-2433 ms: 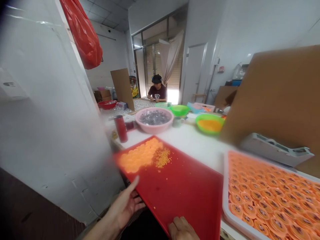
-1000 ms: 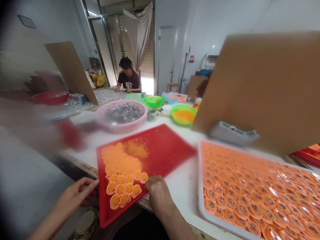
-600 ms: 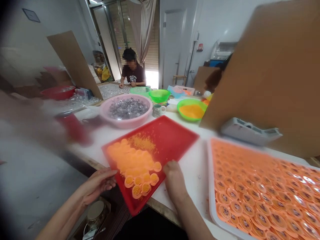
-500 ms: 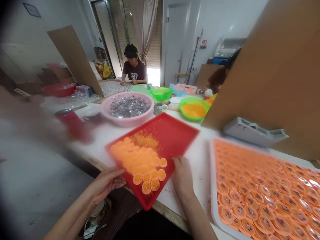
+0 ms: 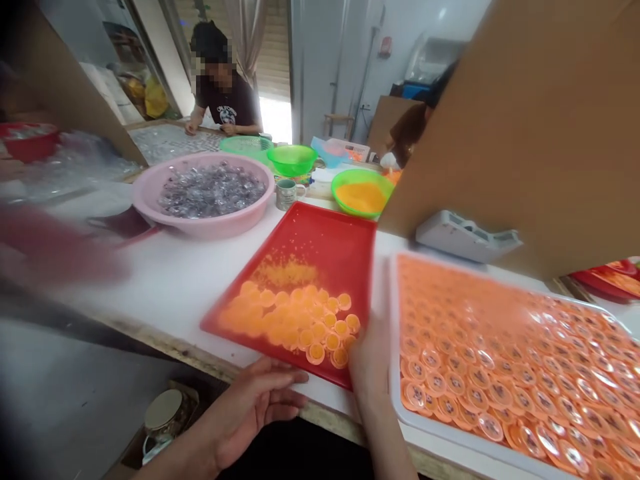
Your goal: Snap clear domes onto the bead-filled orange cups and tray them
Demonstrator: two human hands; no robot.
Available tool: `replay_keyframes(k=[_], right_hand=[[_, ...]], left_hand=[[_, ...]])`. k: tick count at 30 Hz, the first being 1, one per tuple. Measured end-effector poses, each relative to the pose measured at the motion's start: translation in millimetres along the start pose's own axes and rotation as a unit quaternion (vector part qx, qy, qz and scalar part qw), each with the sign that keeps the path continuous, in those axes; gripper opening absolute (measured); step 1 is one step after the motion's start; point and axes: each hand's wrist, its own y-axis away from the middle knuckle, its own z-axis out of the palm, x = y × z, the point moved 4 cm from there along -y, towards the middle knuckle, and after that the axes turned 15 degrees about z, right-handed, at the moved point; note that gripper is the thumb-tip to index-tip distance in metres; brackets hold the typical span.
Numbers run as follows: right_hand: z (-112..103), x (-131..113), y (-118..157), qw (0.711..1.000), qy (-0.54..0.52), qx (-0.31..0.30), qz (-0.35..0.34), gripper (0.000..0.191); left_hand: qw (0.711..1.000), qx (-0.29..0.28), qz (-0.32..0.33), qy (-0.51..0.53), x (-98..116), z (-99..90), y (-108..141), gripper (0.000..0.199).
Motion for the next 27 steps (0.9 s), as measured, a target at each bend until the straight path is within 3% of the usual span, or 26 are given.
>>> replay_keyframes(k=[3,5,6,8,10,12,15,17,18,21,24,27], right_hand=[[-2.5,-3.0,8.9,0.998,0.031,0.021,-0.054,0.047],[-7.5,-6.2,19.7,0.992,0.04,0.038,-0.115,0.043],[-10.3,-7.3,25.3,0.989,0.038,0.038,-0.139,0.038],[-13.8,-8.0,35.2,0.987,0.028,0.003,-0.158,0.026],[-14.7,-8.3,43.2,0.986,0.024,-0.05,-0.158,0.018],[-13.8,-10.0,49.4,0.981,0.041,-0.081,-0.169,0.017],[-7.5,-15.5,53.0,0.965,0.113,-0.085,-0.22,0.035],[1.3,-19.8,50.7,0.948,0.167,-0.089,-0.257,0.05],[6.2,-22.0,48.3,0.939,0.191,-0.09,-0.272,0.057],[20.8,-28.1,39.4,0.918,0.253,-0.097,-0.291,0.074],[31.0,-32.4,32.5,0.907,0.289,-0.109,-0.285,0.083],[37.0,-35.0,27.6,0.902,0.306,-0.118,-0.281,0.081]], left_hand=[[0.987,-0.134,-0.042,-0.084,-3.1,10.7,5.7,0.007],[0.958,-0.204,-0.006,-0.203,10.4,9.7,3.9,0.01],[0.938,-0.212,0.037,-0.27,21.5,6.7,-0.4,0.011],[0.891,-0.173,0.153,-0.39,47.2,-2.6,-13.7,0.011],[0.829,-0.118,0.264,-0.478,67.2,-11.0,-28.0,0.011],[0.751,-0.103,0.367,-0.539,76.2,-13.2,-40.4,0.006],[0.612,-0.205,0.465,-0.606,70.8,-3.6,-57.6,0.044],[0.536,-0.293,0.469,-0.637,64.3,3.4,-71.1,0.065],[0.512,-0.325,0.463,-0.647,63.2,5.8,-78.0,0.071],[0.487,-0.378,0.432,-0.658,67.0,10.0,-94.7,0.078],[0.503,-0.403,0.409,-0.646,72.9,12.5,-101.7,0.074],[0.517,-0.416,0.407,-0.628,75.3,14.4,-104.4,0.068]])
